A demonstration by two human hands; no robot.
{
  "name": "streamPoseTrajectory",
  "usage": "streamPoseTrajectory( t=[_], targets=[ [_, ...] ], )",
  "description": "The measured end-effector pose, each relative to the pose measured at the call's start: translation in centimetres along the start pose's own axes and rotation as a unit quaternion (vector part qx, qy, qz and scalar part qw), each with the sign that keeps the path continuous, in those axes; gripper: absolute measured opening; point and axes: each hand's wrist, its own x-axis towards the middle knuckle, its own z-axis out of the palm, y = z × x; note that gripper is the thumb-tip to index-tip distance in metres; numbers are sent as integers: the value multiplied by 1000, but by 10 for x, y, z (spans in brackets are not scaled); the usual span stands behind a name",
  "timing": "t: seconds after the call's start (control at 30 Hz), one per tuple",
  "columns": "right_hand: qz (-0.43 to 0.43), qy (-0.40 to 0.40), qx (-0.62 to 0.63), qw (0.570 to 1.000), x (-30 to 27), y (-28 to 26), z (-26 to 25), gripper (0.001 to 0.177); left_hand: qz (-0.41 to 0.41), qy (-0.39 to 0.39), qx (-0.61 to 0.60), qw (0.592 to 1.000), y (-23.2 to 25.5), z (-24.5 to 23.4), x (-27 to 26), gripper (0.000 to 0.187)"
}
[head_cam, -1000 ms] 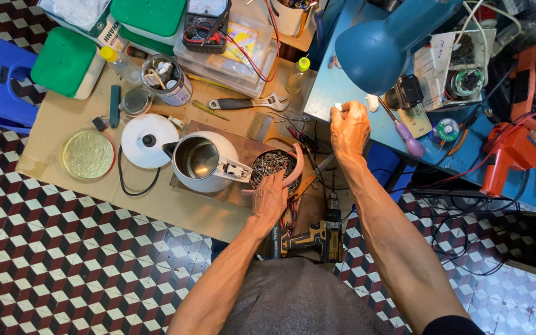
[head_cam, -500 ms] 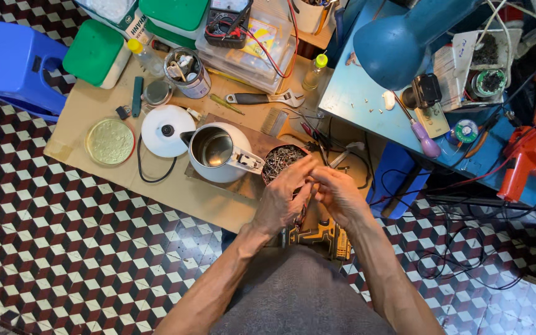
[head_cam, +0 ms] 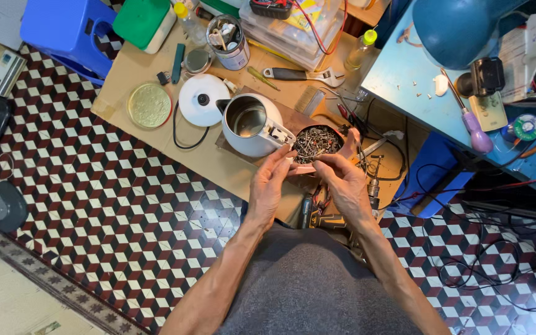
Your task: The person disassembles a white electric kettle, removes and replaces screws, and uses a power drill to fasten components. They handle the kettle body, lid, and internal parts while working at a cluttered workbench.
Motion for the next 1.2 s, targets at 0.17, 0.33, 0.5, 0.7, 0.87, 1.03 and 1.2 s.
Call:
streamPoseTrajectory(
  t=[0.17, 0.33, 0.5, 0.7, 0.87, 1.03, 1.2],
  targets=[
    [-19, 11, 4, 1000, 1, -10, 31, 25, -38, 14, -75, 996, 29, -19, -12, 35],
    [-59, 36, 23, 997, -1, -16, 53, 22, -69, -20, -127, 989, 57, -28, -4, 34],
    [-56, 69, 53, 995, -1, -21, 80, 22, -54, -72, -36, 995, 72, -43, 11, 41],
    [-105, 112, 0, 988, 2, -30, 116, 21, -11, -154, 64, 986, 77, -60, 27, 51],
    [-115, 180, -94, 972, 6, -32, 133, 19, -6, -182, 88, 979, 73, -72, 47, 54],
    [-108, 201, -81, 970, 12, -26, 144, 20, -13, -208, 94, 974, 70, -83, 60, 54],
    [-166, 211, -128, 955, 17, -26, 149, 20, -68, -211, 65, 973, 74, -87, 66, 53]
  ],
)
